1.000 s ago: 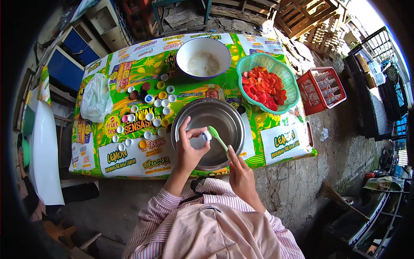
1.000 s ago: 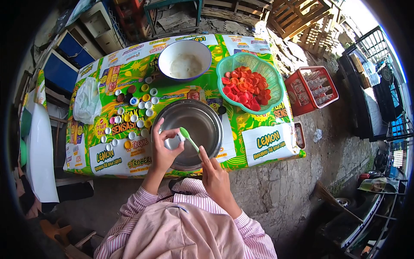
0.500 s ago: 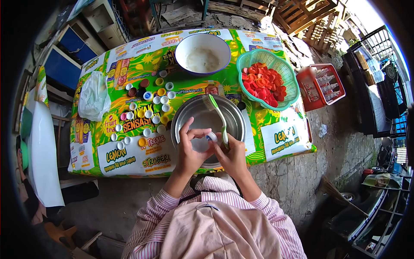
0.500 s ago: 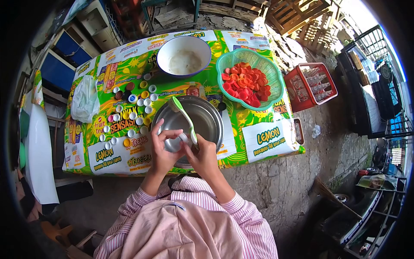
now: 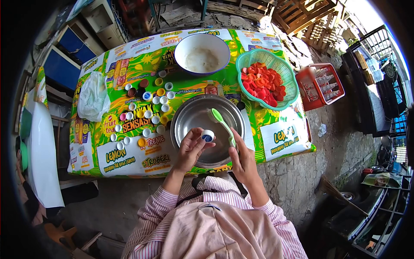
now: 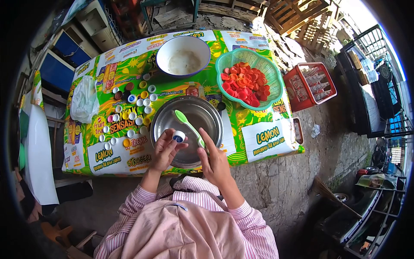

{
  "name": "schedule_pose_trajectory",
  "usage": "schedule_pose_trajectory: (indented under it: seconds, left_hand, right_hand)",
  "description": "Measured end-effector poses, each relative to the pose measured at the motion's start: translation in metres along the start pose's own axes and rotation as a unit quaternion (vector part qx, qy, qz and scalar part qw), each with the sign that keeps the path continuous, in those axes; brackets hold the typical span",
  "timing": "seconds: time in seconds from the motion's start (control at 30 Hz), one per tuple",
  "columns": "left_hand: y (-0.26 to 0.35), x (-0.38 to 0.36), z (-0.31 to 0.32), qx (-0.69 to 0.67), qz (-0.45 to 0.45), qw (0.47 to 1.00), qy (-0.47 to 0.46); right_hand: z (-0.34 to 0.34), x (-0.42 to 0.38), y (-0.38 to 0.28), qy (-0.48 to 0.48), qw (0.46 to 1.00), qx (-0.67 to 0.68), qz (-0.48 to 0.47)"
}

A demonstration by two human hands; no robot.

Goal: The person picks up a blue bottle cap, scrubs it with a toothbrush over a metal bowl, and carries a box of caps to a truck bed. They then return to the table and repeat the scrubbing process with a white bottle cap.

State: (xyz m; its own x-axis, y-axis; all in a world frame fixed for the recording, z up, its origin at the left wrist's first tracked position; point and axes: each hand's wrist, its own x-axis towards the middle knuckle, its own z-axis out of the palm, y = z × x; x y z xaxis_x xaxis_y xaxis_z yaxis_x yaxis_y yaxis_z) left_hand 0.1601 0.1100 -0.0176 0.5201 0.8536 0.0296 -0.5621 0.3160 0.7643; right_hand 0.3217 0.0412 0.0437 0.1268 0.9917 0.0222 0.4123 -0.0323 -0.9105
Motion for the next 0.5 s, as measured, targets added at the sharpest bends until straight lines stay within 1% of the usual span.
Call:
schedule_pose_trajectory:
  seconds: [0.03,0.07,0.1,0.13,0.2,0.23,0.33,0.37,0.4,0.5]
  left_hand:
    - [0.0,0.0,0.0,-0.034,-0.012,0.999,0.006]
    - [0.0,0.001,0.0,-0.034,-0.012,0.999,0.006]
    - [-0.001,0.001,0.0,-0.045,-0.016,0.999,0.007]
    - [-0.003,0.001,0.0,-0.055,-0.021,0.998,0.008]
    - [-0.005,0.001,0.001,-0.053,-0.022,0.998,0.011]
    - [-0.005,0.001,0.001,-0.049,-0.022,0.998,0.014]
    - [-0.005,0.001,0.002,-0.025,-0.026,0.999,0.019]
    - [-0.004,0.001,0.002,-0.024,-0.028,0.999,0.019]
    - [-0.004,0.002,0.003,-0.023,-0.027,0.999,0.021]
    - [-0.006,0.002,0.0,-0.012,-0.025,0.999,0.02]
  right_hand:
    - [-0.002,-0.009,0.005,0.015,0.999,-0.031,-0.012]
    - [0.0,-0.017,0.011,0.031,0.997,-0.062,-0.024]
    - [0.005,-0.021,0.019,0.081,0.986,-0.077,-0.121]
    - [0.005,-0.024,0.024,0.081,0.987,-0.077,-0.119]
    - [0.003,-0.028,0.029,-0.001,0.986,-0.142,-0.09]
    - [0.006,-0.027,0.029,0.032,0.991,-0.107,-0.071]
    - [0.001,-0.028,0.025,0.063,0.987,-0.121,-0.086]
    - [-0.001,-0.032,0.024,0.034,0.988,-0.131,-0.079]
    - [0.001,-0.033,0.026,0.035,0.988,-0.13,-0.079]
    - [0.0,-0.034,0.034,0.039,0.989,-0.142,-0.029]
